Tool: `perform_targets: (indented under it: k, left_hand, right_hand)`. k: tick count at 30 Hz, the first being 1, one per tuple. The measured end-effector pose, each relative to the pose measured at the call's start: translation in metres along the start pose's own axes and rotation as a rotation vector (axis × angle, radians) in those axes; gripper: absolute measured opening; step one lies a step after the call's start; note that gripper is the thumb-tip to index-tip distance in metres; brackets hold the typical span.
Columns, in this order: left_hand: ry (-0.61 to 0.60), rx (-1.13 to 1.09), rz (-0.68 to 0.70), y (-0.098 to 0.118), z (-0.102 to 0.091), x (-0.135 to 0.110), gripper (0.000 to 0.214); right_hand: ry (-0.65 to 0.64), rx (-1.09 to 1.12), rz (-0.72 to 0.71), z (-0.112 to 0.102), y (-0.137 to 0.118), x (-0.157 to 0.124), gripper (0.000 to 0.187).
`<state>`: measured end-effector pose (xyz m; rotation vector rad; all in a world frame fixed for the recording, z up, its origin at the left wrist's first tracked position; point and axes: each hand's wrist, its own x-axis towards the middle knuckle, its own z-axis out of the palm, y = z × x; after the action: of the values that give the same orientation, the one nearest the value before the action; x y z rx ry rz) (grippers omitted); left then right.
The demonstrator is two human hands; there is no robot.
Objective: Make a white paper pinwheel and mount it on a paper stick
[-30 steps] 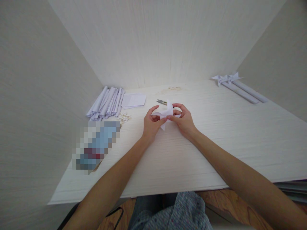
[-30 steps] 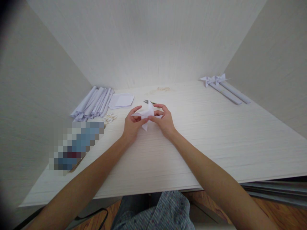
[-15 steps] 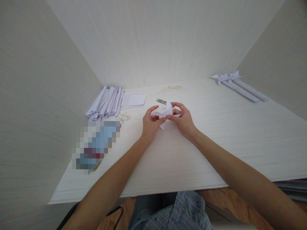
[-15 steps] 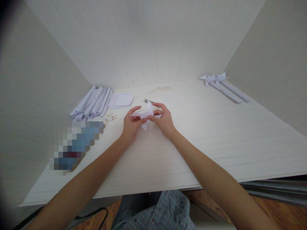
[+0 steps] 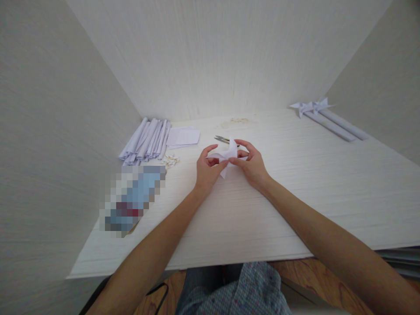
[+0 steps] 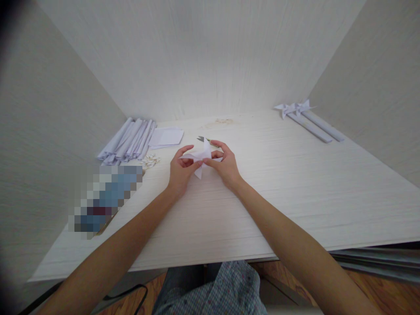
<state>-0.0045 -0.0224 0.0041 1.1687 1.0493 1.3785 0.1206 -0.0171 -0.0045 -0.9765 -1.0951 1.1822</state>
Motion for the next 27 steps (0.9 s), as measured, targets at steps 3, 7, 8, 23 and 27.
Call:
perform_targets:
  k: [3,7,8,23,27]
  left_hand:
    - [0.003,0.009,0.002,-0.0005,-0.0004,0.0004,0.054]
    - [-0.005,0.022,0.003,-0.0001,-0.0004,0.0001,0.050]
    - [-0.005,0.023,0.004,0.0001,-0.0004,0.0000,0.049]
    - [-0.005,-0.022,-0.002,-0.0003,0.0005,0.0006,0.043]
    - [0.026,-0.089,-0.019,-0.0017,0.0026,0.0010,0.047]
  right_hand:
    - [-0.013,-0.011,-0.011,-0.0005,0.0007,-0.0003,0.057]
    - [-0.022,-0.037,-0.016,-0.0010,0.0013,-0.0004,0.057]
    - [-0.021,-0.035,-0.017,-0.0009,0.0012,-0.0004,0.058]
    - [0.002,0.008,-0.001,0.0009,0.0002,-0.0001,0.061]
    - [0.020,0.008,-0.002,0.0018,-0.0004,-0.0005,0.062]
